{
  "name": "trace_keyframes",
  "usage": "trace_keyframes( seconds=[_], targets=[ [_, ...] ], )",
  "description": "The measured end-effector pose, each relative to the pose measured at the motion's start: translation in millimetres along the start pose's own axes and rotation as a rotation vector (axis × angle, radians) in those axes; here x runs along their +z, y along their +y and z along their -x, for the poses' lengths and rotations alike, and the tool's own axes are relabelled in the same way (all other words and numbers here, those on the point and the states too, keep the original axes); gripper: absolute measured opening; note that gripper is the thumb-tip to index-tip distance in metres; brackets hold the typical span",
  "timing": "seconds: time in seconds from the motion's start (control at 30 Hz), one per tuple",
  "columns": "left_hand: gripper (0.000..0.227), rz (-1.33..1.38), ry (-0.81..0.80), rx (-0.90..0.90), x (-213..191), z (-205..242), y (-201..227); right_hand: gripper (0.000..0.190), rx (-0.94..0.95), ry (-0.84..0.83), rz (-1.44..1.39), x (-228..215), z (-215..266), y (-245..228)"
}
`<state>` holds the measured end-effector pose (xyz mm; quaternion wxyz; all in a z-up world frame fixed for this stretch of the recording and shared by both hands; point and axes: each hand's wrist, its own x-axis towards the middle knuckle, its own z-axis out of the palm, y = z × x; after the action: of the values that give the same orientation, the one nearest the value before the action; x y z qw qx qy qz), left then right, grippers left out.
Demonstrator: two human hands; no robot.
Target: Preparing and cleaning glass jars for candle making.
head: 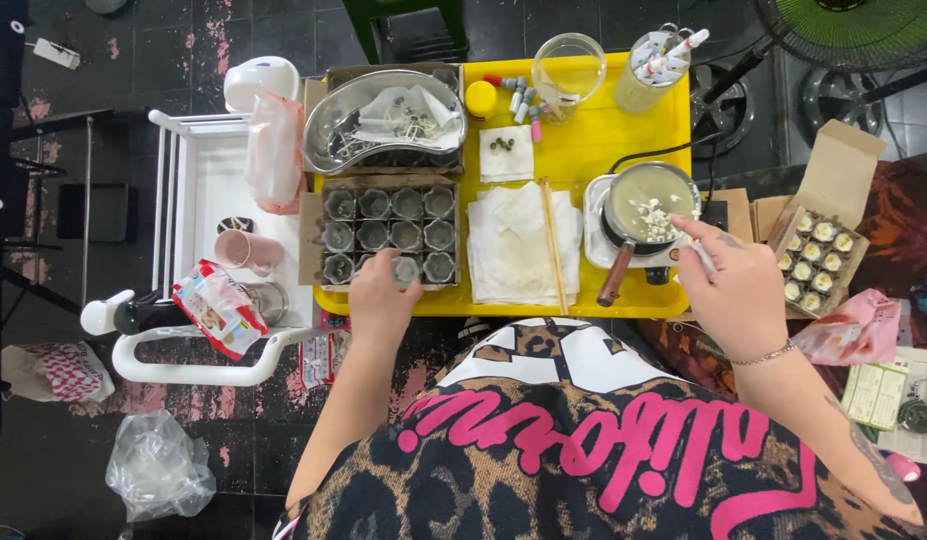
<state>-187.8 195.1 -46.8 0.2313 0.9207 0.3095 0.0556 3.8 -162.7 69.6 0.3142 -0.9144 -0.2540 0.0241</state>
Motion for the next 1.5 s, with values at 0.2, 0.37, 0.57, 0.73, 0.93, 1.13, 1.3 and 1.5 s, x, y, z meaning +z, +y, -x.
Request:
trace_keyframes(
  seconds=[0.2,0.37,0.57,0.73,0.93,1.13,1.3,1.5],
  targets=[
    [0.064,-0.189,-0.017,0.002,7.7,-11.5,-7.6,0.034,0.085,-0.021,-0.017,10.1,6.5,-9.1],
    [0.057,-0.219,0.127,0.069,2.8,-32.4,-4.7,0.044,0.07,-0.008,-0.044,12.4,9.1,-14.3],
    [0.049,-0.326,0.034,0.054,16.0,-93.6,7.9,0.043,0.125,-0.002,-0.057,16.9,21.8,-13.6],
    [0.048,-0.438,-0.24,-0.068,21.1,-118.1,19.4,0.028,0.188,-0.023,-0.247,17.8,38.2,7.7],
    [0.042,-0.448,-0.263,-0.096,24.6,-130.9,14.7,0.027,0.197,0.01,-0.249,10.5,40.2,11.1],
    [0.05,-0.529,-0.366,-0.155,18.3,-139.4,26.7,0.038,0.22,-0.014,-0.216,9.0,38.6,6.6],
    [0.048,-0.531,-0.374,-0.194,22.0,-143.8,24.2,0.042,0.219,-0.045,-0.118,7.5,35.7,6.9],
    [0.052,-0.61,-0.281,0.022,26.0,-145.9,7.4,0.042,0.128,-0.056,-0.139,11.5,35.1,3.2]
  ],
)
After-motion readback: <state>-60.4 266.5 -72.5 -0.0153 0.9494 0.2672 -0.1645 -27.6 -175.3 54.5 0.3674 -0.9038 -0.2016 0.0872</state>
